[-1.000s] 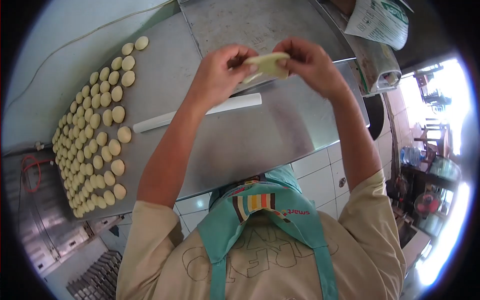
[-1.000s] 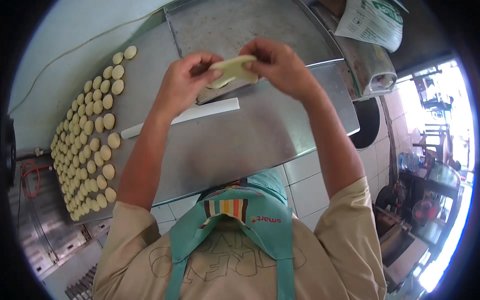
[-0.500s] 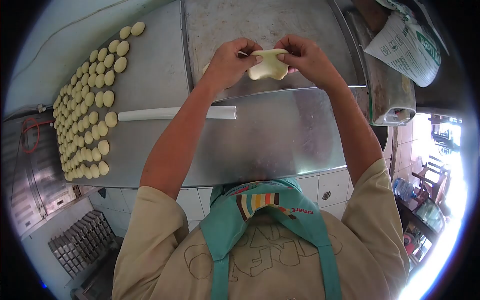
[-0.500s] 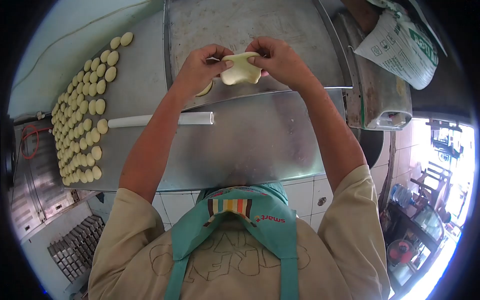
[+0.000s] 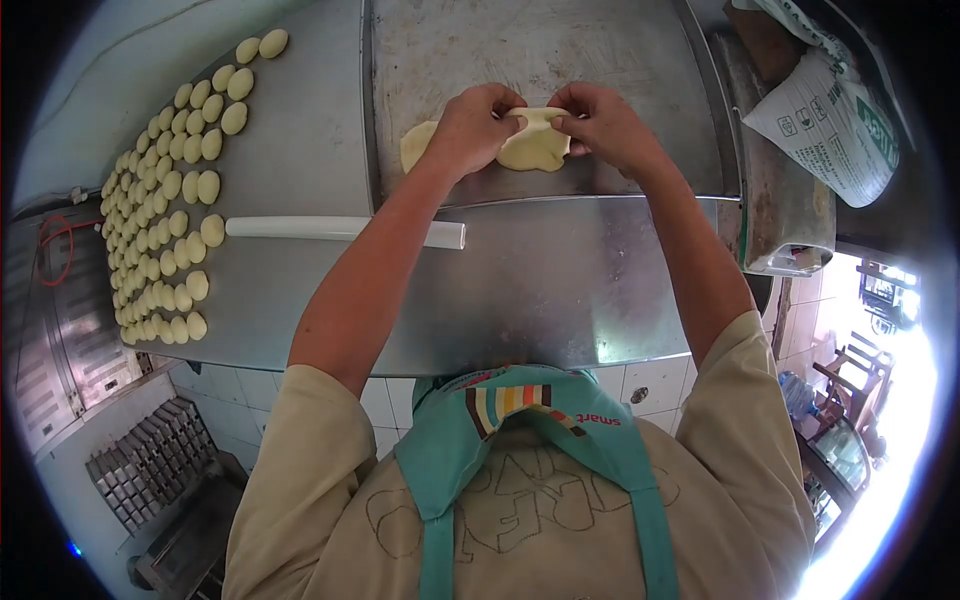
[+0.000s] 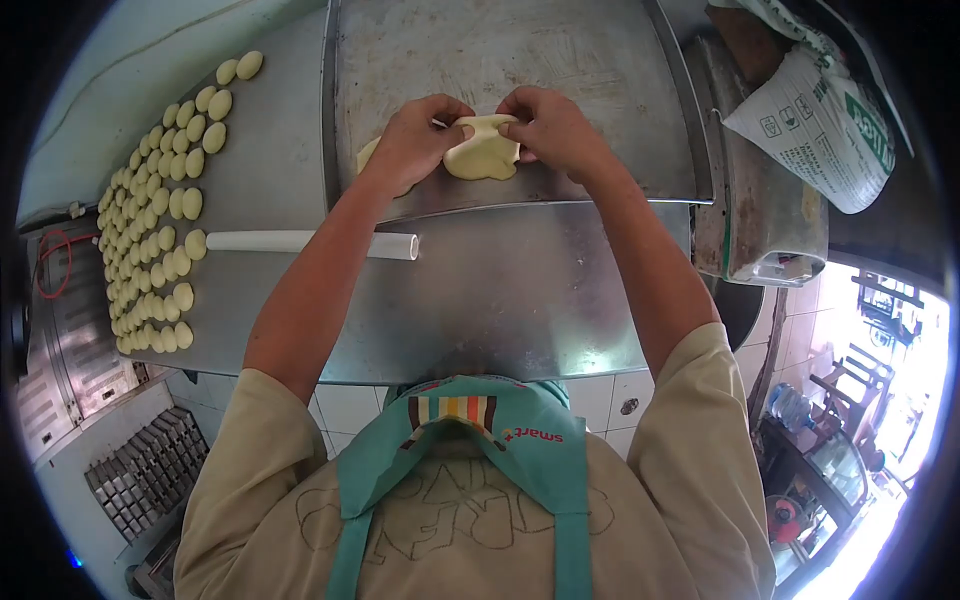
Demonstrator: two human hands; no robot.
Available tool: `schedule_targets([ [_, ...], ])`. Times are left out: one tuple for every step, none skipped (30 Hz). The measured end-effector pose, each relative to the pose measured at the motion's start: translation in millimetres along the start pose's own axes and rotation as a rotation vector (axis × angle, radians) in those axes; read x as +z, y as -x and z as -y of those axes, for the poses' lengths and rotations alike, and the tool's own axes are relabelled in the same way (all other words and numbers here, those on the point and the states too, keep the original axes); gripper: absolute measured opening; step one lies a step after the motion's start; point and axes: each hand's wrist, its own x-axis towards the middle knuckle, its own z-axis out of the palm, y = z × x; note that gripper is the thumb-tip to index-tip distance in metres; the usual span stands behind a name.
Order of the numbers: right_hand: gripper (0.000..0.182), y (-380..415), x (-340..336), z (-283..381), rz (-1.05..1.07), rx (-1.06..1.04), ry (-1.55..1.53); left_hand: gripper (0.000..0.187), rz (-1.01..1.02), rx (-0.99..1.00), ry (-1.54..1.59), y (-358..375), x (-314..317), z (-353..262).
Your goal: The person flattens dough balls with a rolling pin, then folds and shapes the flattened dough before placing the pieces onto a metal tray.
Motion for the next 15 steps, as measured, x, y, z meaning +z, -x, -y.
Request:
schedule_targets([
  [0.026, 5, -2, 2, 0.01, -0.006, -0.049, 0.03, -0.003, 0.027, 0.014, 1, -1, -2],
  [0.027, 10, -4, 5, 0.019, -0.01, -0.098, 0.03, -0.004, 0.054, 0.028, 3, -3, -4],
  [0.027, 17, -7, 9, 0.012, -0.03, -0.128, 0.03, 0.007, 0.052, 0.048, 9, -6, -12],
  [0.027, 25, -9, 15, 0.005, -0.051, -0.158, 0.03, 0.018, 0.052, 0.066, 17, -11, -25],
  [0.027, 31, -11, 18, -0.004, -0.071, -0.189, 0.03, 0.03, 0.052, 0.085, 22, -13, -33],
  [0.027, 34, -13, 19, -0.001, -0.064, -0.189, 0.029, 0.03, 0.058, 0.089, 23, -13, -35],
  [0.027, 35, -17, 20, 0.003, -0.059, -0.188, 0.029, 0.029, 0.063, 0.093, 22, -12, -38],
  [0.027, 36, -20, 21, 0.006, -0.055, -0.188, 0.029, 0.027, 0.069, 0.096, 21, -11, -41],
  [0.028, 34, -21, 19, 0.02, -0.031, -0.157, 0.029, 0.043, 0.041, 0.114, 16, -7, -34],
  [0.028, 29, -20, 15, 0.033, -0.006, -0.126, 0.029, 0.06, 0.013, 0.131, 8, 0, -21],
  [0.029, 24, -20, 9, 0.045, 0.018, -0.096, 0.03, 0.078, -0.015, 0.147, 0, 7, -9],
  [0.028, 16, -18, 1, 0.044, 0.034, -0.058, 0.03, 0.071, -0.021, 0.114, -3, 10, -5],
  [0.028, 8, -13, -7, 0.04, 0.047, -0.018, 0.031, 0.063, -0.025, 0.081, -4, 10, -1],
  [0.028, 1, -11, -13, 0.042, 0.064, 0.02, 0.031, 0.055, -0.034, 0.049, -7, 13, 2],
  [0.027, -1, -9, -14, -0.003, 0.047, 0.028, 0.032, 0.043, -0.009, 0.025, -10, 15, 5],
])
